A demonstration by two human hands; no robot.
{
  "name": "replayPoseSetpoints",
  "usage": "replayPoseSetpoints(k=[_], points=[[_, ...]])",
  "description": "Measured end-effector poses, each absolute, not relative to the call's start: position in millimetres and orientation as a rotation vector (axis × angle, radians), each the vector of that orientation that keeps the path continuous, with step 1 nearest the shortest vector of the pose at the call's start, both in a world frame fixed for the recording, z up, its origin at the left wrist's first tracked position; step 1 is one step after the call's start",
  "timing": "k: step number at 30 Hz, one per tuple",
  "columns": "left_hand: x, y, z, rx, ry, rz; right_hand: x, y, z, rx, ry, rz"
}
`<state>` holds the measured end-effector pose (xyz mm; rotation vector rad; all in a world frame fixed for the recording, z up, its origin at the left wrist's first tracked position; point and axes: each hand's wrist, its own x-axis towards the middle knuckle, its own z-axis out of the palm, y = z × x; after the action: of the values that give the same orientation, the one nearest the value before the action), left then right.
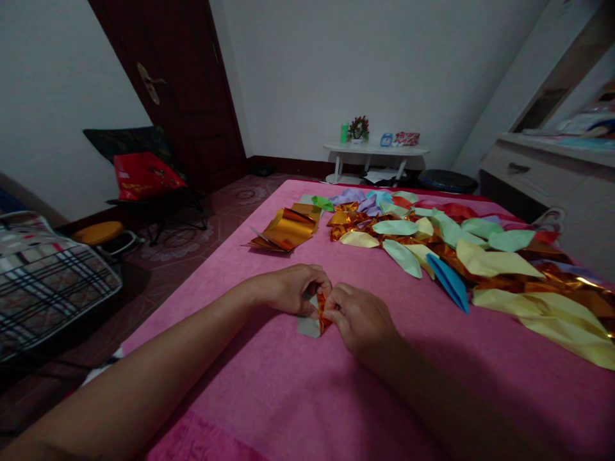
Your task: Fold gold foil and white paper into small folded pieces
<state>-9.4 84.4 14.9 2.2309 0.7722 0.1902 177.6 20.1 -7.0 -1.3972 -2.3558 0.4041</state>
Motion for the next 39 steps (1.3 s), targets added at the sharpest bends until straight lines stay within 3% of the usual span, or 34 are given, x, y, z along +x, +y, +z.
replayPoseSetpoints(k=[9,17,39], points=[[-10.1,86.6,15.2,2.178,0.686,0.212,174.4,19.4,-12.8,-1.421,-2.425,0.195],[-7.9,86.1,11.4,2.211,0.737,0.253,179.4,22.9,-29.6,-1.346,-2.403,0.214],[-1.1,77.3,16.2,2.303,0.849,0.227,180.0,10.8,-1.2,-1.207,-2.381,0.419]])
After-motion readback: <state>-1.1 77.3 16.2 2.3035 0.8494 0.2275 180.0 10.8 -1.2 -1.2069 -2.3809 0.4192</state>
